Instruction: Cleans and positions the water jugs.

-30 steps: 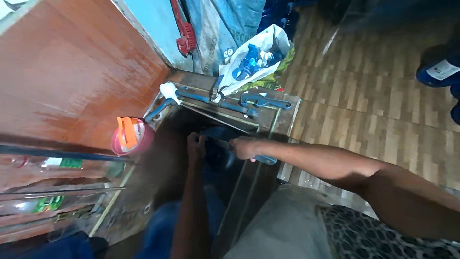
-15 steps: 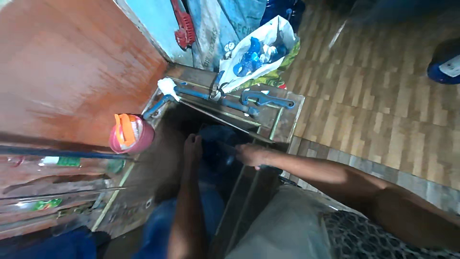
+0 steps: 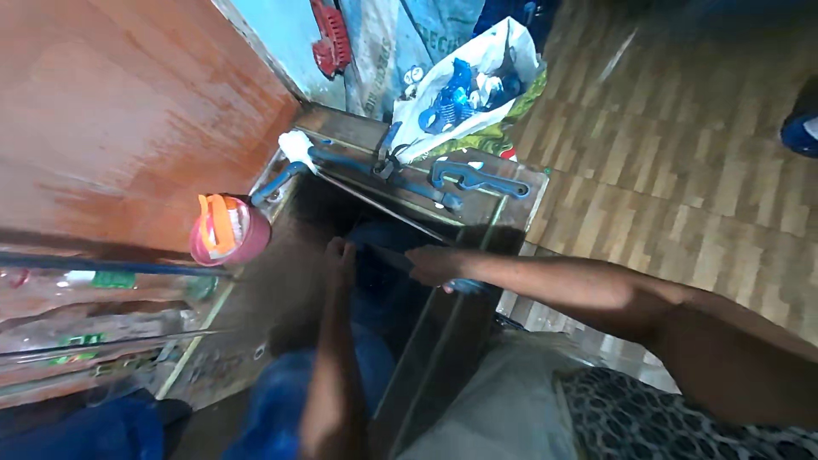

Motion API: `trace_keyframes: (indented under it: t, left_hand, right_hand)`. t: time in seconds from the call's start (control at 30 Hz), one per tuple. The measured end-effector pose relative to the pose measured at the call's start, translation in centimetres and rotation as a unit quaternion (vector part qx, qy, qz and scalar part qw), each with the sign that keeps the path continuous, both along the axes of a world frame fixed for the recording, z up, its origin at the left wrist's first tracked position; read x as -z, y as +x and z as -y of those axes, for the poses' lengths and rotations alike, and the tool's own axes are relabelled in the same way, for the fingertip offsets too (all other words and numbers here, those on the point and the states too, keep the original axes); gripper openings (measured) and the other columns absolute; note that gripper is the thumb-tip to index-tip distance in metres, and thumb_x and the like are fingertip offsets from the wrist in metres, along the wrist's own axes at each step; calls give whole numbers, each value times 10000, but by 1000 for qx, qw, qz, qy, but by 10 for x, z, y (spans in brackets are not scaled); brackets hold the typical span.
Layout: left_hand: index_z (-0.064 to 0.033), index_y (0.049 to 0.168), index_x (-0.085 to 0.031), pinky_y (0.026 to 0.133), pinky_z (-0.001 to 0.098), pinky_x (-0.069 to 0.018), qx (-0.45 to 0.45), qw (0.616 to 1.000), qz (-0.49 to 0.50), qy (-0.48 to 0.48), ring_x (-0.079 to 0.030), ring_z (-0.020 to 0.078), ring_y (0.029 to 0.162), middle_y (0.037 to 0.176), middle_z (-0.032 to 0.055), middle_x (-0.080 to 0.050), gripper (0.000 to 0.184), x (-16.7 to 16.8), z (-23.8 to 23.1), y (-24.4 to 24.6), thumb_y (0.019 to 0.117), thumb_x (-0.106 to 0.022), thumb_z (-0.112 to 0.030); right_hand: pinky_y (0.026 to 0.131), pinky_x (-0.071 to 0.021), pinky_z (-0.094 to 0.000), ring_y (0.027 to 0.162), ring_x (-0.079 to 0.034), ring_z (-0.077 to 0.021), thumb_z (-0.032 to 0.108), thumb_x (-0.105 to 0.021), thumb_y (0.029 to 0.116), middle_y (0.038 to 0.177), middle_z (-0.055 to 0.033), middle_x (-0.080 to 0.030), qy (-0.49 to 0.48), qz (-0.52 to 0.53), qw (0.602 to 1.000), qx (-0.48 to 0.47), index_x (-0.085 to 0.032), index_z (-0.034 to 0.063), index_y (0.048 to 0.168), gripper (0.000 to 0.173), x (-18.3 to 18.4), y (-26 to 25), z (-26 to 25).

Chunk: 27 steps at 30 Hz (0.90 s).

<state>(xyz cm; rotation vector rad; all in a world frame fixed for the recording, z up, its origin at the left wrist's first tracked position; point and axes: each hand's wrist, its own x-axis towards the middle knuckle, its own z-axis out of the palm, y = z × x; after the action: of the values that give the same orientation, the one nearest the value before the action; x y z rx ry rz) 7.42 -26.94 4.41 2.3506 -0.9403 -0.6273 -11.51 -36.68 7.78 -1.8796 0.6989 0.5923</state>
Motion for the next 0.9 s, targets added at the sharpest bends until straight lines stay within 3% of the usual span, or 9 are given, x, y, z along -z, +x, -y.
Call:
trace_keyframes:
  t: [0.1, 0.17, 0.2, 0.3, 0.4, 0.5, 0.6, 0.7, 0.9]
  left_hand:
    - [79, 1171, -593, 877, 501, -503, -3, 1000, 5, -6, -618, 323, 981, 1085, 252, -620, 274, 3, 0, 2, 1068, -495, -156]
    - [91, 1179, -591, 929, 512, -491, -4, 1000, 11, -19, -602, 351, 1064, 1173, 275, -593, 275, 3, -1, 4, 1058, -502, -140]
    - [94, 1184, -590, 941, 519, -486, -5, 1000, 15, -23, -599, 361, 1083, 1192, 282, -589, 280, 3, -1, 6, 1053, -498, -136]
    - [70, 1206, -608, 912, 544, -489, -21, 1000, 5, 3, -623, 367, 1030, 1113, 270, -635, 316, 4, -1, 7, 1080, -470, -185]
    - [59, 1175, -641, 887, 522, -490, -63, 998, -8, 13, -629, 327, 956, 1032, 239, -655, 348, 1, 0, 1, 1094, -476, -236]
    - [75, 1135, -645, 875, 498, -494, -92, 996, 1, -15, -625, 299, 923, 1006, 232, -653, 342, 1, -1, -8, 1090, -488, -226]
    - [83, 1111, -660, 884, 548, -487, -104, 994, 35, -5, -634, 346, 929, 990, 254, -659, 368, 0, 1, -14, 1085, -503, -249]
    - [65, 1101, -671, 895, 561, -482, -117, 991, 56, 22, -641, 362, 955, 1003, 252, -669, 370, -5, 3, -18, 1084, -506, -265]
    - [64, 1023, -670, 837, 521, -487, -97, 994, 48, 6, -620, 312, 872, 925, 217, -649, 333, -2, 1, -17, 1076, -514, -226]
  right_hand:
    - [649, -510, -395, 731, -600, -232, 155, -475, 1082, 971, -165, -606, -55, -6, 998, -43, -509, -2, 1364, 325, 2, 5, 3]
    - [847, -536, -563, 1025, -662, -401, 80, -525, 1040, 1195, -272, -633, -83, -25, 993, -75, -512, -39, 1393, 373, 1, 3, -1]
    - [924, -503, -615, 1136, -633, -454, 65, -531, 1032, 1282, -303, -604, -81, -31, 993, -78, -486, -48, 1417, 404, 1, 4, -3]
    - [906, -521, -589, 1123, -641, -437, 90, -505, 1048, 1287, -288, -594, -64, -44, 995, -56, -442, -22, 1443, 415, 10, -2, -9]
    - [993, -476, -627, 1228, -593, -477, 130, -483, 1070, 1335, -313, -578, -52, -21, 998, -36, -413, -30, 1472, 439, 23, -10, -15]
    - [963, -489, -613, 1175, -620, -456, 167, -453, 1086, 1296, -304, -599, -20, -2, 999, -26, -460, -26, 1445, 408, 25, -22, -12]
    - [797, -543, -497, 892, -667, -341, 229, -408, 1113, 1131, -241, -625, 19, 21, 1000, 0, -471, 7, 1416, 381, 12, -33, -8]
    - [653, -522, -380, 691, -591, -226, 253, -409, 1119, 959, -166, -574, 72, 54, 996, 27, -479, 3, 1357, 353, 5, -31, -4]
    - [620, -504, -334, 649, -558, -179, 235, -411, 1120, 897, -128, -539, 64, 18, 998, -7, -447, -3, 1371, 349, 4, -15, 6]
